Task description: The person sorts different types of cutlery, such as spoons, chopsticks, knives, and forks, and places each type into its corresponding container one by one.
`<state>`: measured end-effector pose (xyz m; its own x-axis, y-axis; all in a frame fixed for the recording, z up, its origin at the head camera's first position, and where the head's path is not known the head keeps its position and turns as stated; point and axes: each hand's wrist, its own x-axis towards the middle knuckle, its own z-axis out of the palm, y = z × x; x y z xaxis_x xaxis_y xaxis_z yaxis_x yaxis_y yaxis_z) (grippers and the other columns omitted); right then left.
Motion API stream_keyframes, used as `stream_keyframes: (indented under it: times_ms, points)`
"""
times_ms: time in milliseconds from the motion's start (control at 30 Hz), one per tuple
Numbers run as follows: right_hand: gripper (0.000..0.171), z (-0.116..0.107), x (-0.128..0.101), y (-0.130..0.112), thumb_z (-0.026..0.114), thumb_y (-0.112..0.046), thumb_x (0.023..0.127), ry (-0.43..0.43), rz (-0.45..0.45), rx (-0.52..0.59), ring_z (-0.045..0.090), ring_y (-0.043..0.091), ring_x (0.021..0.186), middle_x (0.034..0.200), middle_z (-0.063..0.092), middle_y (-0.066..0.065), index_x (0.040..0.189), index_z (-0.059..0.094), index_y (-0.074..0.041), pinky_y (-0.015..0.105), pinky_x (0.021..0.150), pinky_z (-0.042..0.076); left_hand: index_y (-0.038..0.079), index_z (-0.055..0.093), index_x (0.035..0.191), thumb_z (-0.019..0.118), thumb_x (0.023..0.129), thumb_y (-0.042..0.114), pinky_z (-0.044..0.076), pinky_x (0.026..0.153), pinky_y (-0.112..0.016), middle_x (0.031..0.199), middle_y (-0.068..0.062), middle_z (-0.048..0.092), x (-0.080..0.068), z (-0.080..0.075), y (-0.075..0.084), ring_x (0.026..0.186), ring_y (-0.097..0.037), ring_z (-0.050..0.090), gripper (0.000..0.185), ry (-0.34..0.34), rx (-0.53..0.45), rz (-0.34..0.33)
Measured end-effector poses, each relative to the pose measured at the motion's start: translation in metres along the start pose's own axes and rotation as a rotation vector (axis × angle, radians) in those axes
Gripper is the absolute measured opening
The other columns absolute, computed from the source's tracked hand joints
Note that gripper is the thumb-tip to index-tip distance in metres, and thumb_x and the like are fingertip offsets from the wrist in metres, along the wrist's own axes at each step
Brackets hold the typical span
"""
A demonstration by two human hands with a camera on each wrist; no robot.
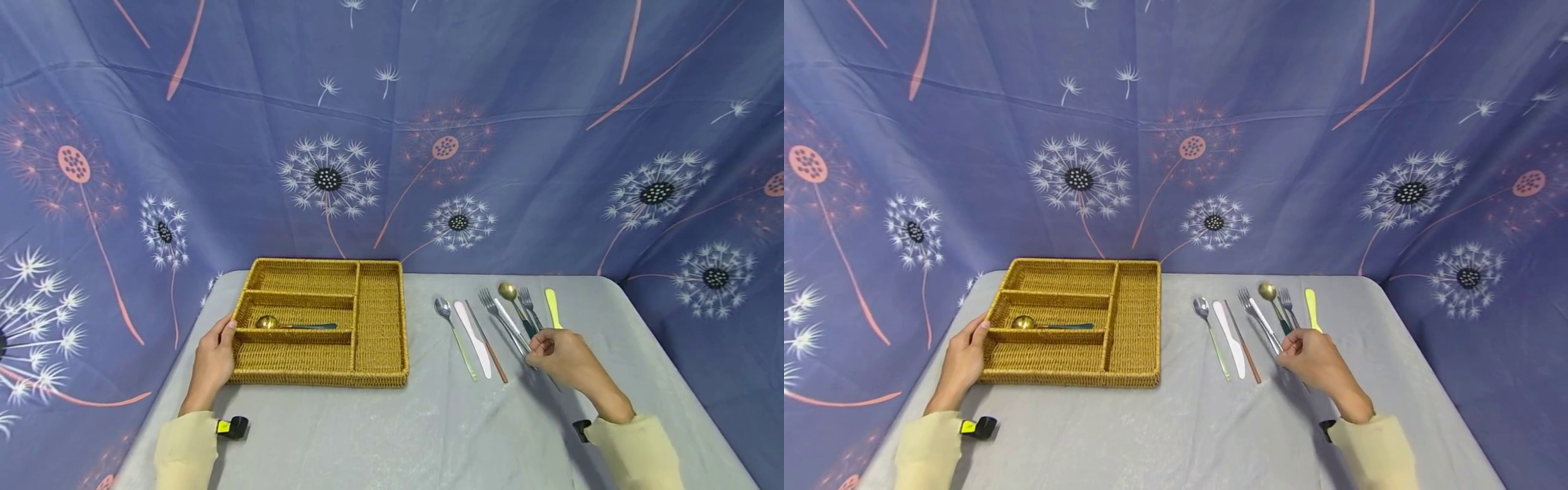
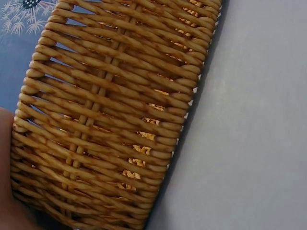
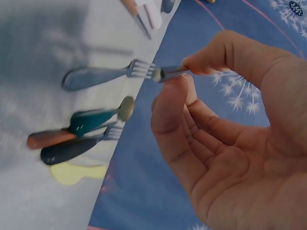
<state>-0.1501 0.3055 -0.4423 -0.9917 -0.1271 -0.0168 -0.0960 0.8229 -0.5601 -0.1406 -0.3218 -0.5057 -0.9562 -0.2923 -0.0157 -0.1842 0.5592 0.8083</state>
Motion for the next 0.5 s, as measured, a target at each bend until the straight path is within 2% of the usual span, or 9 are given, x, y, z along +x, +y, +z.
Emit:
stream_keyframes:
  times_ms: [233,500]
  points:
    - [0.008,0.004,0.006,-0.012,0.073,-0.006,0.082,-0.036,-0.045,0.024,0.056,0.013,0.070,0.078,0.063,-0.001,0.088,0.069,-0.003,0.025,0.059,0.045,0.006,0.033,0.169,0.028,0.119,0.046,0.024,0.125,-0.071,0.168,-0.030,0.034,-0.001,0.000,-0.001,0.156,-0.055,0.026,0.064,0.001,-0.010,0.005]
    - [0.009,0.012,0.016,-0.026,0.071,-0.001,0.079,-0.054,-0.136,0.035,0.056,0.009,0.065,0.072,0.062,-0.004,0.085,0.068,-0.007,0.023,0.059,0.046,0.006,0.035,0.168,0.029,0.119,0.045,0.024,0.126,-0.069,0.168,-0.029,0.035,-0.001,0.000,0.000,0.156,-0.053,0.026,0.063,0.013,-0.015,0.000]
